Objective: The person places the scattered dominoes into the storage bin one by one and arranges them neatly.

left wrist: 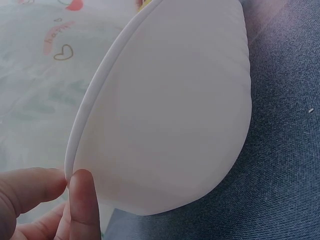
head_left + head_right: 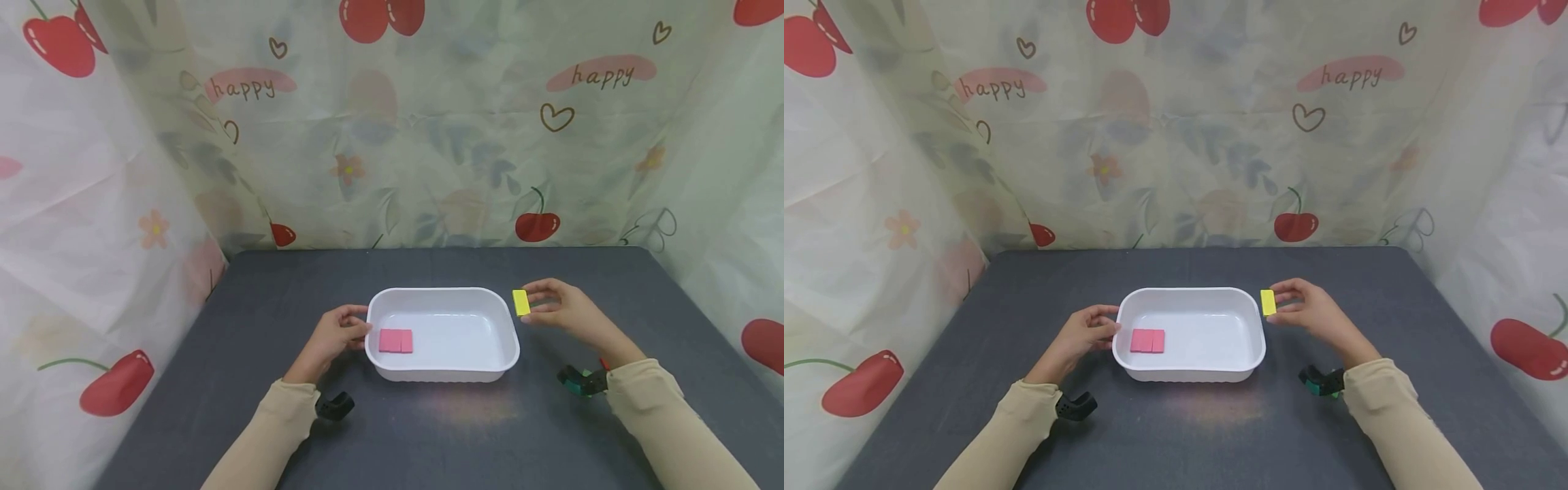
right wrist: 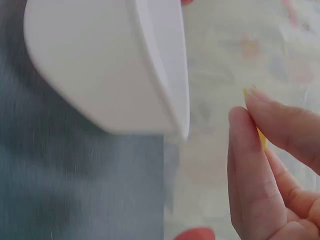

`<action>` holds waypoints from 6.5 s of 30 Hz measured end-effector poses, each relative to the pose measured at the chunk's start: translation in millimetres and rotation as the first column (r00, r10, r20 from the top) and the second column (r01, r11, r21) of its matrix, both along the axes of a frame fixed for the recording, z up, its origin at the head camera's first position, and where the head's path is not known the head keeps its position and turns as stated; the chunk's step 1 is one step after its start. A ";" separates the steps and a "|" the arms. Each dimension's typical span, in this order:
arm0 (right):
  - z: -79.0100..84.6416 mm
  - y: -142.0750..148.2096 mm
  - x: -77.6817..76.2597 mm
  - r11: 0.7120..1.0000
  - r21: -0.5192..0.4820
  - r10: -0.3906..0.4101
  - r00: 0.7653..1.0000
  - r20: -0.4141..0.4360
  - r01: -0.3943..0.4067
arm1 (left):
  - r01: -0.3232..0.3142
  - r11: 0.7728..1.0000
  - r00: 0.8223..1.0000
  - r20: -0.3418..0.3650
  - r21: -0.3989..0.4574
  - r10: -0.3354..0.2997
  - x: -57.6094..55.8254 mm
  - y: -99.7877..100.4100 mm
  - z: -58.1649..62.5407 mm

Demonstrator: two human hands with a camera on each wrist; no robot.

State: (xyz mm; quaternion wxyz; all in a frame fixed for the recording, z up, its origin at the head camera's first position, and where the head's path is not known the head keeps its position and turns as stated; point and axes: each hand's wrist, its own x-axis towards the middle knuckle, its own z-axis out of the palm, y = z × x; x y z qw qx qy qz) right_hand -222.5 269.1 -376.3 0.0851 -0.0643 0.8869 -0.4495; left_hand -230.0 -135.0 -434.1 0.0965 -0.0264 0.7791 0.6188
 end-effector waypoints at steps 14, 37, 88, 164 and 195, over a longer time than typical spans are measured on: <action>-8.8 -38.5 7.9 0.984 -0.178 0.023 0.996 0.085 -0.007 | 0.001 1.000 1.000 -0.004 0.003 -0.001 0.9 0.8 0.6; -34.4 -89.8 5.2 0.964 -0.256 0.101 0.987 0.126 -0.066 | 0.003 1.000 1.000 0.001 0.009 -0.003 -0.5 0.4 -0.2; -61.2 -141.5 -13.8 0.996 0.092 0.001 0.987 0.163 -0.016 | 0.009 1.000 1.000 0.010 0.004 -0.009 0.2 -0.1 -0.7; -50.1 -164.5 -14.8 1.000 0.012 0.018 0.947 0.320 -0.023 | -0.017 1.000 1.000 0.002 -0.011 0.017 -0.7 1.8 0.3; -11.3 -114.3 -10.0 0.939 -0.325 0.203 0.947 0.250 -0.115 | 0.001 1.000 1.000 0.003 0.007 -0.001 0.5 0.4 -0.9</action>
